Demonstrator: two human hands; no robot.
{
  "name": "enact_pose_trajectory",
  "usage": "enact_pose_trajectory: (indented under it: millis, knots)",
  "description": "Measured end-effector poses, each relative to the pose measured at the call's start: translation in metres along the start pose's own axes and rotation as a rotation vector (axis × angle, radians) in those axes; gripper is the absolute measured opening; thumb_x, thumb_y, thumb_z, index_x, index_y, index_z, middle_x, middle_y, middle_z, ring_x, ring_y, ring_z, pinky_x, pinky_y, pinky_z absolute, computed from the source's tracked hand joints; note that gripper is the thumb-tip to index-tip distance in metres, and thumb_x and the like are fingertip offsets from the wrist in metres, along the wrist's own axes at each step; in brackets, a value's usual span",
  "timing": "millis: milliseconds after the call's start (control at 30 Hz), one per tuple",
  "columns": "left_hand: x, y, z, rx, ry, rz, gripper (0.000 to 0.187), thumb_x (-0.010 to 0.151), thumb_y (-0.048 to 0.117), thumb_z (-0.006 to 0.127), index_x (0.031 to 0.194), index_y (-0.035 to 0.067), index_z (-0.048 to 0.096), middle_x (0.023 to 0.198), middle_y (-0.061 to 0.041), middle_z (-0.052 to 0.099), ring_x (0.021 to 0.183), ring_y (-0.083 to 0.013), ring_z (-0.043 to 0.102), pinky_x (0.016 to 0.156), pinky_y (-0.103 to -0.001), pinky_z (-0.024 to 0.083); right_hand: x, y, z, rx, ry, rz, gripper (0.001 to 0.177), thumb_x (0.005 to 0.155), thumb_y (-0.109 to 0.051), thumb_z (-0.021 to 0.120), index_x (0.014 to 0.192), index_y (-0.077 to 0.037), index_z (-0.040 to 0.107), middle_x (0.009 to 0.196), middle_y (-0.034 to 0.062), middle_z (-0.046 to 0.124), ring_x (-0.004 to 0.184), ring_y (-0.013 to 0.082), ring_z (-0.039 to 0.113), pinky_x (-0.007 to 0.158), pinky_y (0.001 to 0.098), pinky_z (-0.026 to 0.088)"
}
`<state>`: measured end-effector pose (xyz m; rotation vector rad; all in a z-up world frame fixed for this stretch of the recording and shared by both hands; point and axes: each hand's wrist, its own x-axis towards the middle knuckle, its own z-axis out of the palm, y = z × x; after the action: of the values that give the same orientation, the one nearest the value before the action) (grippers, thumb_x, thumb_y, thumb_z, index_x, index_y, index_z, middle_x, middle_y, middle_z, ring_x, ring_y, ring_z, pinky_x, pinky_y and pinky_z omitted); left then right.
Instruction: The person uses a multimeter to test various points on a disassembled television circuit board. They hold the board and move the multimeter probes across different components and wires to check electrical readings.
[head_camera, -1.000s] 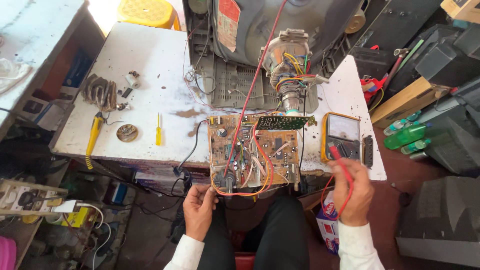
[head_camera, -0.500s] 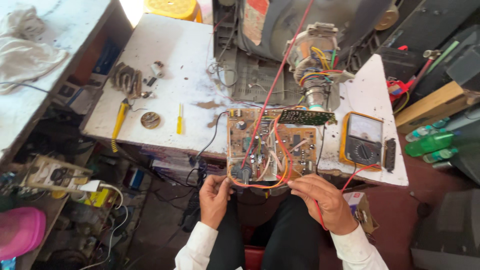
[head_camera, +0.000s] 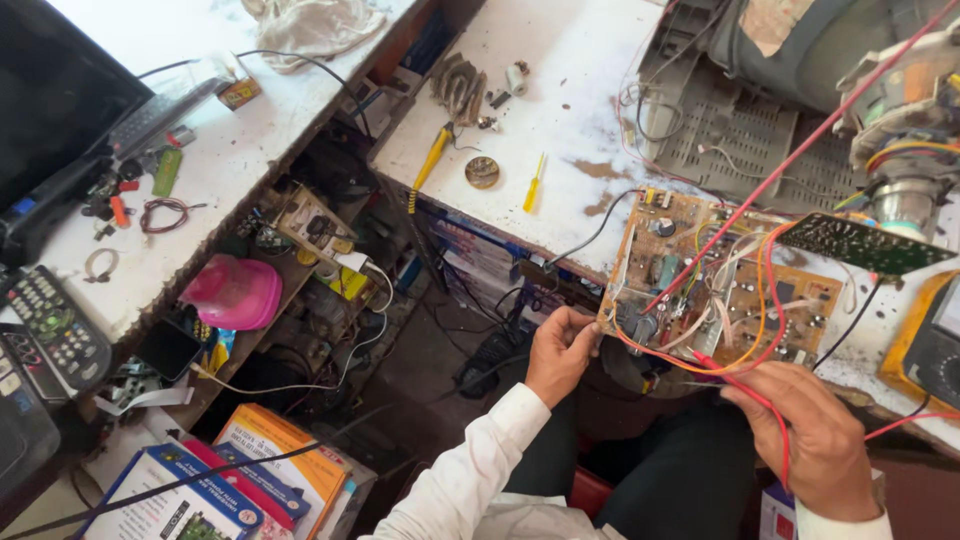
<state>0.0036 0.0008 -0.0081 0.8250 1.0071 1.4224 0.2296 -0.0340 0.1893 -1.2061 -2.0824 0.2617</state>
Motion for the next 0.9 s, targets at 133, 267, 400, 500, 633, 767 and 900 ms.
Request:
enact_pose_trajectory:
  millis: [133, 267, 400, 500, 633, 767, 900]
  knots:
    - [0.000, -0.011, -0.001, 0.012, -0.040, 0.156, 0.007, 0.105, 0.009, 0.064, 0.100, 0.004, 0.063, 0.084, 0.001, 0.066, 0.072, -0.0050, 0.061, 0.064, -0.022, 0.052, -0.008, 0.018, 0.007, -0.082, 0.025, -0.042, 0.019, 0.088, -0.005, 0.081, 0.102, 0.000, 0.069, 0.104, 0.0145, 0.073, 0.102, 0.0336, 0.070, 0.092, 0.0398, 0.056]
    - [0.003, -0.016, -0.007, 0.034, -0.010, 0.003, 0.007, 0.102, 0.010, 0.064, 0.100, 0.004, 0.062, 0.082, 0.001, 0.066, 0.065, -0.0053, 0.061, 0.054, -0.021, 0.048, -0.003, 0.028, 0.011, -0.070, 0.003, -0.062, 0.018, 0.093, 0.003, 0.074, 0.110, 0.000, 0.070, 0.111, 0.0151, 0.072, 0.110, 0.0354, 0.069, 0.099, 0.0431, 0.056]
    - [-0.001, -0.012, -0.004, 0.001, -0.010, -0.019, 0.008, 0.102, 0.009, 0.067, 0.100, 0.003, 0.061, 0.084, -0.001, 0.067, 0.067, -0.0048, 0.061, 0.055, -0.020, 0.046, 0.004, 0.020, 0.012, -0.011, -0.037, 0.008, 0.025, 0.093, 0.004, 0.073, 0.117, -0.003, 0.071, 0.111, 0.0126, 0.071, 0.106, 0.0328, 0.068, 0.095, 0.0411, 0.054]
    - [-0.002, -0.003, -0.001, 0.000, -0.010, -0.025, 0.009, 0.102, 0.009, 0.068, 0.101, 0.003, 0.062, 0.086, -0.001, 0.069, 0.068, -0.0042, 0.061, 0.055, -0.019, 0.046, 0.012, 0.015, 0.015, 0.000, -0.047, -0.003, 0.022, 0.096, 0.002, 0.074, 0.117, -0.004, 0.069, 0.109, 0.0122, 0.069, 0.106, 0.0325, 0.067, 0.096, 0.0404, 0.054]
    - [-0.001, 0.003, 0.001, 0.015, 0.001, -0.031, 0.010, 0.101, 0.009, 0.068, 0.101, 0.002, 0.061, 0.089, -0.002, 0.070, 0.068, -0.0043, 0.062, 0.055, -0.019, 0.047, 0.022, 0.015, 0.025, -0.036, -0.053, -0.031, 0.020, 0.095, -0.001, 0.075, 0.114, -0.004, 0.070, 0.106, 0.0140, 0.068, 0.098, 0.0336, 0.066, 0.088, 0.0412, 0.053]
    - [-0.001, 0.004, 0.001, 0.012, -0.002, -0.034, 0.009, 0.101, 0.009, 0.068, 0.101, 0.002, 0.062, 0.089, -0.002, 0.070, 0.069, -0.0047, 0.062, 0.055, -0.019, 0.046, 0.033, 0.016, 0.030, -0.055, -0.100, -0.042, 0.016, 0.095, -0.002, 0.077, 0.109, -0.004, 0.071, 0.099, 0.0124, 0.068, 0.092, 0.0331, 0.066, 0.081, 0.0418, 0.052]
    - [-0.002, 0.003, 0.001, -0.008, -0.003, -0.031, 0.010, 0.101, 0.009, 0.068, 0.102, 0.002, 0.062, 0.088, -0.002, 0.070, 0.069, -0.0049, 0.062, 0.056, -0.019, 0.046, 0.039, 0.015, 0.031, -0.062, -0.119, -0.051, 0.012, 0.095, -0.004, 0.077, 0.105, -0.004, 0.070, 0.097, 0.0116, 0.068, 0.091, 0.0328, 0.065, 0.078, 0.0420, 0.052]
